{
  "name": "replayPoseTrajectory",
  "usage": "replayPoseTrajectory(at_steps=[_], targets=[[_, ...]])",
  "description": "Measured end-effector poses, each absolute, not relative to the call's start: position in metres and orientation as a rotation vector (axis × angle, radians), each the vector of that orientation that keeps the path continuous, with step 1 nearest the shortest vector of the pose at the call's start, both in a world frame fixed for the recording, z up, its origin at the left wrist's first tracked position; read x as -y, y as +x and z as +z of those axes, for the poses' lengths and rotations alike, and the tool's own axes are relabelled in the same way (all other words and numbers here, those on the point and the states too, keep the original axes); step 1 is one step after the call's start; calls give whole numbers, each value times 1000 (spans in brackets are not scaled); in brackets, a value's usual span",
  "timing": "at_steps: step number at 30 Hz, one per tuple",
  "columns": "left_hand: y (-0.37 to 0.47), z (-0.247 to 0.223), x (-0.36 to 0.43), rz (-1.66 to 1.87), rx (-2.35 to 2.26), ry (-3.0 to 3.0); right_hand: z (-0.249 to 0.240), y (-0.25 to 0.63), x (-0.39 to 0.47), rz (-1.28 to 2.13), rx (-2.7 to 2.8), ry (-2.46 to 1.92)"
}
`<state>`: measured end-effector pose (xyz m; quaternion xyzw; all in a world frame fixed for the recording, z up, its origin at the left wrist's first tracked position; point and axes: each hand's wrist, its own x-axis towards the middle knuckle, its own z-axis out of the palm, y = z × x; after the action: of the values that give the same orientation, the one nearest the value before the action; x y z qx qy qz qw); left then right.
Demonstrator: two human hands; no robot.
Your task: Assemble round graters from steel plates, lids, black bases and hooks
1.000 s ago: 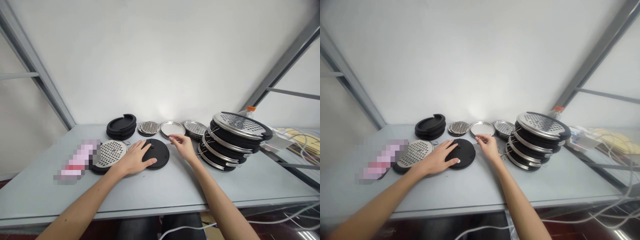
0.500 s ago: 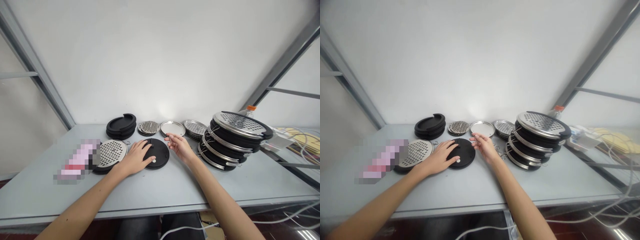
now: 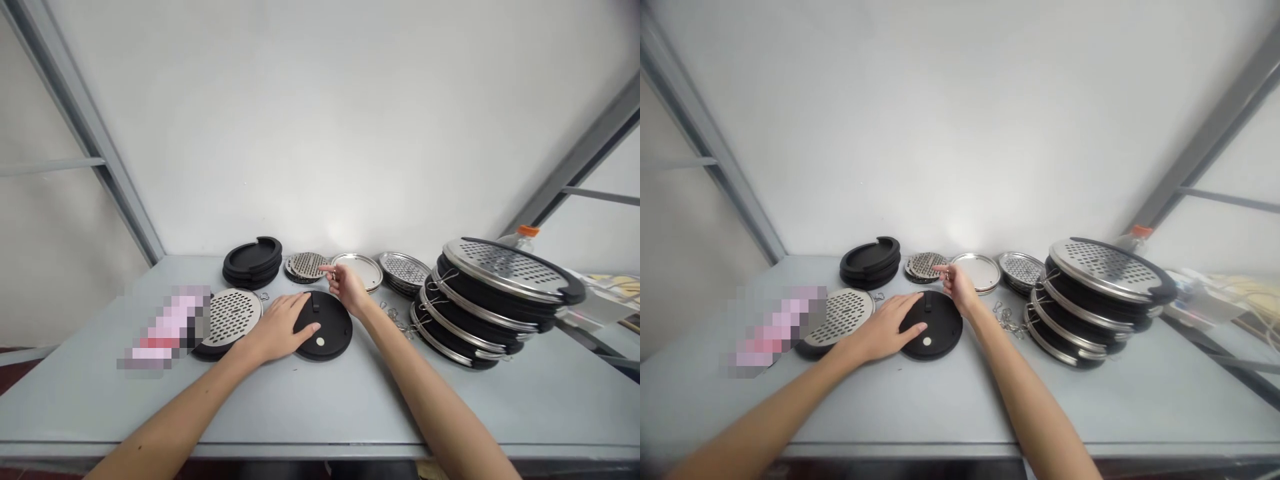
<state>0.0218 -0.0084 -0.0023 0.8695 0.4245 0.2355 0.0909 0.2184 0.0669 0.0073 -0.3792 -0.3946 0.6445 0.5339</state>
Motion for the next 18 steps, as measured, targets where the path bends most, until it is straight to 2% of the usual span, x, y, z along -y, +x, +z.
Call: replayPoseTrajectory(at_steps=[7, 12, 18], targets=[[28, 10, -5, 740, -1313, 2475, 7, 240, -59, 1571, 895, -932], [41, 19, -18, 549, -1383, 2580, 6, 238, -57, 1546, 910, -885], [47, 7, -15, 763, -1550, 2464, -2, 235, -56, 1537, 1162, -895]])
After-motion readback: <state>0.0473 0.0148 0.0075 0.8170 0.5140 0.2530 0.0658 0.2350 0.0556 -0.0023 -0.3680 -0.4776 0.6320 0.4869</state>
